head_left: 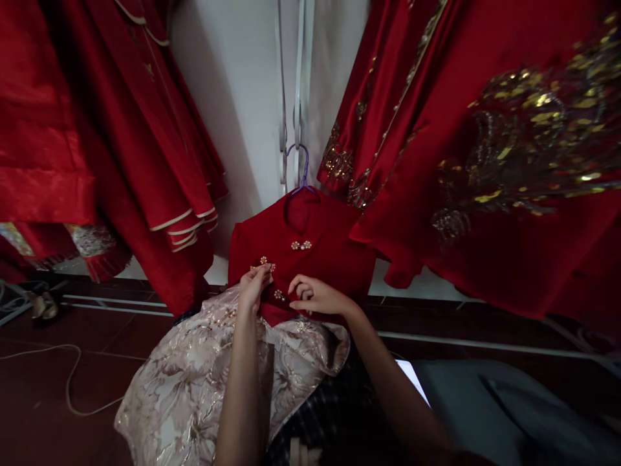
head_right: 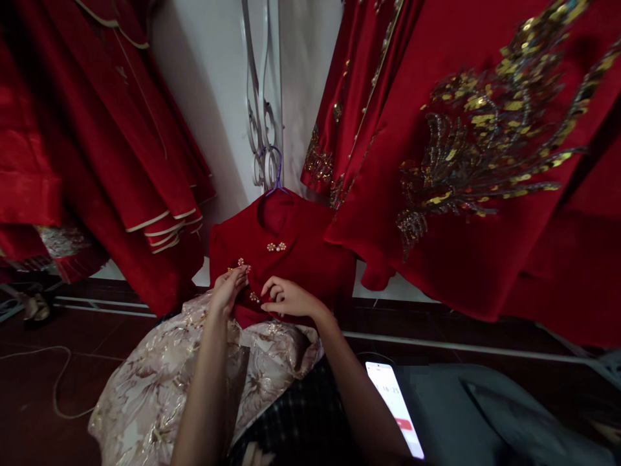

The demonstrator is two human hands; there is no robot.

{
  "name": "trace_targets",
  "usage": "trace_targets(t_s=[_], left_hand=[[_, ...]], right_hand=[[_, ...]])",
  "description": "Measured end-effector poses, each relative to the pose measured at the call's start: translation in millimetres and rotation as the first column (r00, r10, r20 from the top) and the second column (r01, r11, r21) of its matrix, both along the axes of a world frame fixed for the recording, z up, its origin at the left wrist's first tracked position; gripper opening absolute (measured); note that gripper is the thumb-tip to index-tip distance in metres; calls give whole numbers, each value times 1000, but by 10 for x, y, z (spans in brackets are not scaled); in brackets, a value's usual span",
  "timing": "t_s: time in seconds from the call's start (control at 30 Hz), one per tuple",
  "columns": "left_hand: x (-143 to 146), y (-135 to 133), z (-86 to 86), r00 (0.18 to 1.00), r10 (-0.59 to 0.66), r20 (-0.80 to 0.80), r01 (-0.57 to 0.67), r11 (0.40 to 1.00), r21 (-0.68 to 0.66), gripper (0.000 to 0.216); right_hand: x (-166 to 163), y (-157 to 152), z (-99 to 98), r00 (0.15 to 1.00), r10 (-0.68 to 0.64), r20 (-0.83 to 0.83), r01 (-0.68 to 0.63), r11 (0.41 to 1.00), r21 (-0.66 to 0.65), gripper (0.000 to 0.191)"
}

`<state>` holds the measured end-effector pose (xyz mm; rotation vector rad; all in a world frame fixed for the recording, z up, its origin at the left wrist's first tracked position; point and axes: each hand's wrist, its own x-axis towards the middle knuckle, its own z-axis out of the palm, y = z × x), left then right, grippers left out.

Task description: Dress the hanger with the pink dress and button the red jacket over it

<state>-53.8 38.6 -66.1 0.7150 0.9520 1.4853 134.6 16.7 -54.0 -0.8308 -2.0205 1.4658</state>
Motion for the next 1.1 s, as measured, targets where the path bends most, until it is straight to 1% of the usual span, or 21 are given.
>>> trace_targets(t_s=[0.23,0.5,0.57,0.63,0.67,0.7,0.73,0.77,0.8,0.87,0.93,1.0,1.03,1.1], left_hand=[[4,-20,13,994,72,-78,-73,997,-11,20],[-20,-12,8,991,49,-125,-50,999,-1,26],[-48,-8,-7,983,39,-178,-41,999,-10,26],[-74,-19,0,952,63,-298,-65,998,5,27],[-77,-33,21,919,102,-381,-92,995,46,28],[-68,-52,61,870,156,-467,-116,987,113,29],[-43,-73,120,810,216,-545,-123,971,203,29],[-3,-95,197,744,276,-609,-102,947,303,27],[53,-112,289,672,330,-664,-55,915,399,25],[194,-120,490,510,421,-750,92,840,534,21],[336,-81,665,314,516,-797,212,780,588,22],[436,-7,771,150,567,-810,299,755,584,23],[465,34,796,89,583,-808,335,746,575,24],[484,104,808,5,612,-791,400,724,563,23]], right_hand=[[19,2,-10,1000,15,4,-15,1000,1,37],[11,5,-20,999,23,37,-22,1000,-12,37],[10,1,-14,999,23,49,-23,1000,-17,38],[13,0,-9,998,22,65,-20,1000,-24,38],[16,-1,-7,997,19,73,-18,1000,-24,38],[21,-1,-5,996,19,82,-17,1000,-24,39],[26,-3,-4,996,20,90,-18,1000,-25,39],[32,-5,-2,995,24,98,-21,999,-29,39],[41,-9,1,994,29,106,-26,999,-33,38],[65,-21,16,990,49,131,-42,998,-51,35],[102,-37,45,982,83,169,-73,995,-64,33],[151,-54,88,971,116,207,-105,992,-64,32],[178,-62,112,966,131,222,-120,991,-64,32],[228,-76,157,959,150,240,-139,988,-63,32]])
